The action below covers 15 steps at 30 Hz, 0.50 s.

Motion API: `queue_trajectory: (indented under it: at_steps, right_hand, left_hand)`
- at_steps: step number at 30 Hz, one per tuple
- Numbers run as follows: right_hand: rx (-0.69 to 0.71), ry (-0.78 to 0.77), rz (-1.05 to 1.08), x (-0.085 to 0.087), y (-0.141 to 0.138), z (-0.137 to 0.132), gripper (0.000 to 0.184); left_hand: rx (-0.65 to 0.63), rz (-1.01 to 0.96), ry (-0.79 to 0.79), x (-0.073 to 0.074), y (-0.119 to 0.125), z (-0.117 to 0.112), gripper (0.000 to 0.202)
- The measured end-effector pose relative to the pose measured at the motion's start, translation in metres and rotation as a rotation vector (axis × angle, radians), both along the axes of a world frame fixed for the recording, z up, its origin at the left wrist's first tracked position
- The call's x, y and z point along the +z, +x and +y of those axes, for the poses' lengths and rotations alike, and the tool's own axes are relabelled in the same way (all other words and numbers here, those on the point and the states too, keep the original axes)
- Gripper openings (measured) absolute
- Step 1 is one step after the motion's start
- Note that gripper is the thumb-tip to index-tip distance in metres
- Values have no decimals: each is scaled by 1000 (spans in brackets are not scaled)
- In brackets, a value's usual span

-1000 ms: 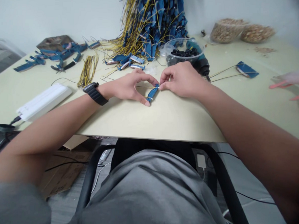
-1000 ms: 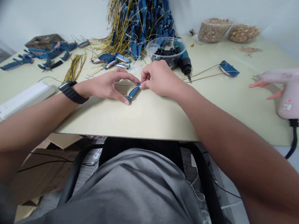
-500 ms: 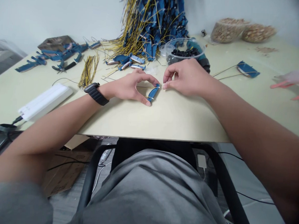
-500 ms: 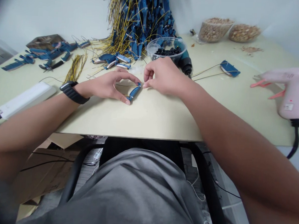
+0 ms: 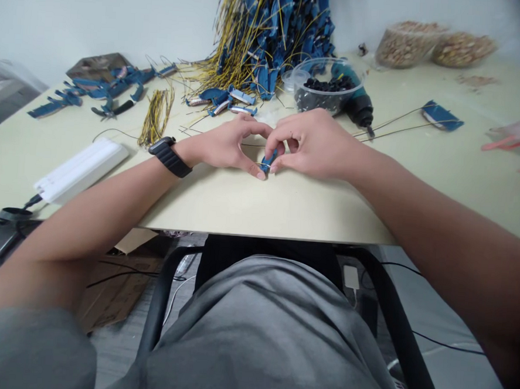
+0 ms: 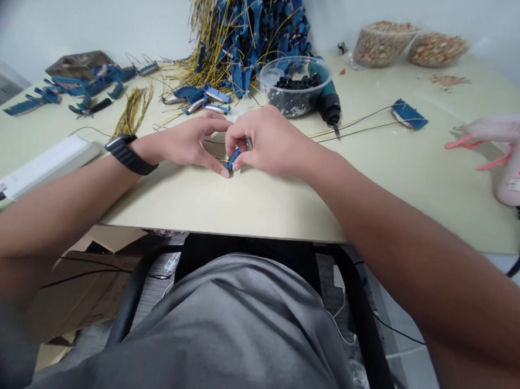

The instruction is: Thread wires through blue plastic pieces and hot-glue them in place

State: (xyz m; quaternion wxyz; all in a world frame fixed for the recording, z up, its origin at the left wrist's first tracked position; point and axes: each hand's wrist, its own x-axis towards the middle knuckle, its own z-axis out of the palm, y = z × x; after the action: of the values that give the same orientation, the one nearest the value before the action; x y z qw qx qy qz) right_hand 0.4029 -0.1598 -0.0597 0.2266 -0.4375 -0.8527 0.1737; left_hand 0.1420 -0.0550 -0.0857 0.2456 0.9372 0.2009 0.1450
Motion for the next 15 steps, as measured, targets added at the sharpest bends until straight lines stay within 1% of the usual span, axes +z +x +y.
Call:
queue_trajectory:
  at_steps: [4,6,9,12,15]
  right_hand:
    - [19,11,3,-6,1,6,6]
    - [10,18,-8,-6,1,6,8]
    - [-13,18,-22,-2,2,3,8]
    - [-56,-3,-31,5,4,-2,13]
    - [-106,-40,-54,11,4,-6,11]
  left_hand:
    - [12,-4,1,-2,0,2,98]
    - [15,-8,-2,-3,0,2,100]
    - [25,-15,-1,-4,0,3,102]
    - [60,-12,6,-4,-2,2,103]
    - [87,-7,9,-5,-3,1,108]
